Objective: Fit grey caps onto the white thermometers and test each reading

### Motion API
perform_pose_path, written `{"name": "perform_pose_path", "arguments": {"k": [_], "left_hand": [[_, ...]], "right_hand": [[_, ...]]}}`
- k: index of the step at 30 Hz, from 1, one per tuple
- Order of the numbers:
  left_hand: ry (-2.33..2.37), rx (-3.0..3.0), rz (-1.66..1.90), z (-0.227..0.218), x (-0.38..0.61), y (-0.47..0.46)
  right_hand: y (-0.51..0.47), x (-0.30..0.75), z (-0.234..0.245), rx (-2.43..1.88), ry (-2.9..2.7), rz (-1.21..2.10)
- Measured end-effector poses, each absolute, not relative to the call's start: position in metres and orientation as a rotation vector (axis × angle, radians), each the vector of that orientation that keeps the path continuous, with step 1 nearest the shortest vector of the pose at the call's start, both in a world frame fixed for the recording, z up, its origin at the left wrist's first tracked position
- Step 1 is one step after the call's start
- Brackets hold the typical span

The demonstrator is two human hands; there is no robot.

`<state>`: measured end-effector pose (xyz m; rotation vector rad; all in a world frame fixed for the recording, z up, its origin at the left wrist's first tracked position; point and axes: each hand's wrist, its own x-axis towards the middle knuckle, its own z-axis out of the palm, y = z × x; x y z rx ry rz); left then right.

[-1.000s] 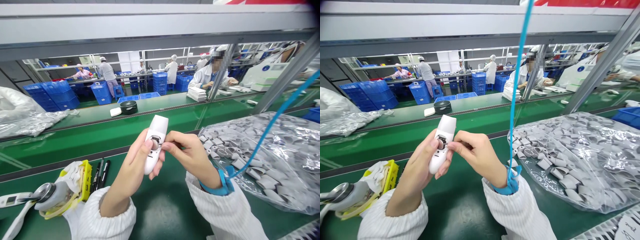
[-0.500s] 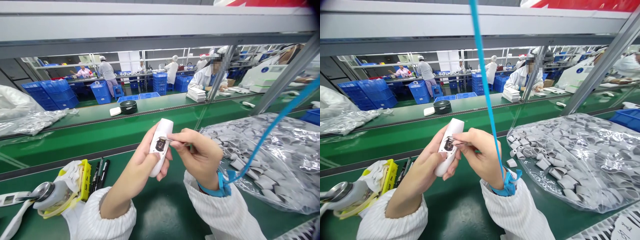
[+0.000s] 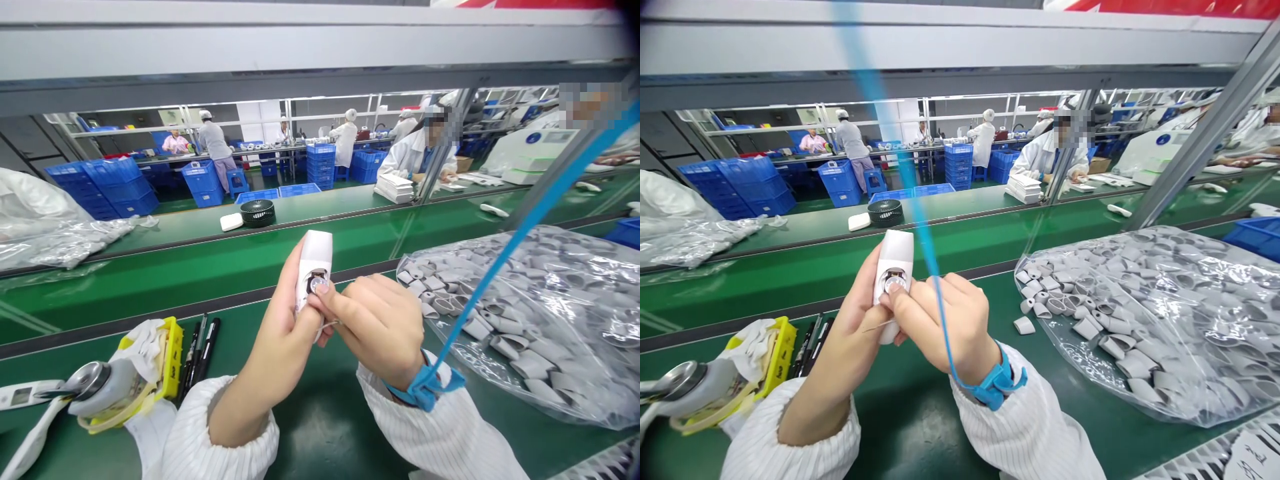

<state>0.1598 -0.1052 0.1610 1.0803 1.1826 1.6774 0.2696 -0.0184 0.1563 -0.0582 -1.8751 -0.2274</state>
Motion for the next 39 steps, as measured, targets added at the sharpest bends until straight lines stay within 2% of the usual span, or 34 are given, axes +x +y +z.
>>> {"name": "perform_pose_path", "arguments": {"k": [2, 7, 9, 11, 17, 23, 30, 39], "left_hand": [[1.212, 1.104, 1.693, 0.16, 0.159, -0.104], [1.268, 1.237, 1.676, 0.153, 0.16, -0.104], [1.327, 1.327, 1.658, 0.15, 0.161, -0.105], [1.413, 1.415, 1.645, 0.147, 0.162, -0.105], [1.538, 1.504, 1.633, 0.142, 0.161, -0.097], [1.104, 1.156, 1.736, 0.144, 0.165, -0.088], [0.863, 1.102, 1.751, 0.152, 0.157, -0.096], [0.909, 1.124, 1.732, 0.15, 0.157, -0.095]], "right_hand": [[-0.021, 0.266, 0.156, -0.103, -1.87, 0.051], [-0.019, 0.262, 0.161, -0.345, -1.69, 1.187], [-0.015, 0.263, 0.165, -0.365, -1.661, 1.421], [-0.013, 0.263, 0.169, -0.358, -1.671, 1.516], [-0.014, 0.258, 0.169, -0.385, -1.586, 1.505], [-0.007, 0.267, 0.167, -0.425, -1.726, 1.656], [0.0, 0.281, 0.172, -0.515, -1.815, 1.153], [0.0, 0.281, 0.174, -0.567, -1.819, 0.991]]}}
